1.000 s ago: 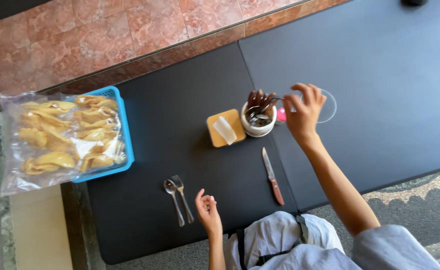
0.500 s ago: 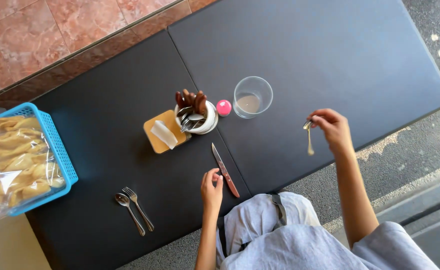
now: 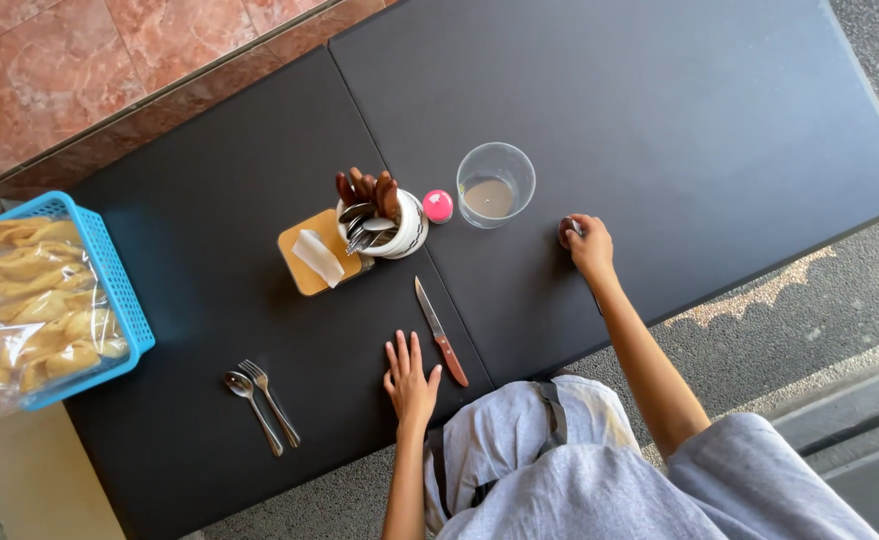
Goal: The recorder is placing silverware and glasses on multiple black tables in a dining area.
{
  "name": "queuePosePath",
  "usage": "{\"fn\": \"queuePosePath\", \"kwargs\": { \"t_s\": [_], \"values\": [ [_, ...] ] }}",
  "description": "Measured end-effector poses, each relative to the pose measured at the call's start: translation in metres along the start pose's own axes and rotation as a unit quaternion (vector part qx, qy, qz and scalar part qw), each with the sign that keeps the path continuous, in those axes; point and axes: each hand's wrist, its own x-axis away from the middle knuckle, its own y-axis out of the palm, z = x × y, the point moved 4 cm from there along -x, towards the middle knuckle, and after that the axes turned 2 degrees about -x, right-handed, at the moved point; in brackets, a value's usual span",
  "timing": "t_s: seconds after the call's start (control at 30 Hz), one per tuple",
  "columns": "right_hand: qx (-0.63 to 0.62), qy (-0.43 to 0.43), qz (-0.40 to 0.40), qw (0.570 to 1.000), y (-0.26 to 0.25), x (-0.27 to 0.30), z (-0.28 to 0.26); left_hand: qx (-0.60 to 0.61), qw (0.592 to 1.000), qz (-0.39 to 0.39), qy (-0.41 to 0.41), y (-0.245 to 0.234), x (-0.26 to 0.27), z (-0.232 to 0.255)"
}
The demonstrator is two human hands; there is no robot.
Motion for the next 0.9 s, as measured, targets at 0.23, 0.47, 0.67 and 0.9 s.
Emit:
{"fn": "queuePosePath", "kwargs": {
  "t_s": [0.23,0.47,0.67,0.9],
  "values": [
    [0.071,-0.144,0.053,0.986,0.021,0.016,0.014,0.013,1.0,0.005,-0.012,0.003,0.0,0.0],
    [0.063,-0.206,0.079,0.973,-0.012,0.063,-0.014,0.021,1.0,0.005,-0.018,0.007,0.0,-0.003],
    [0.133,-0.221,0.086,0.962,-0.015,0.092,-0.001,0.031,0.999,0.016,-0.015,0.007,-0.001,-0.003],
    [0.093,-0.233,0.085,0.964,-0.002,0.09,-0.011,0.054,0.998,0.036,-0.015,0.012,-0.007,-0.004]
  ]
}}
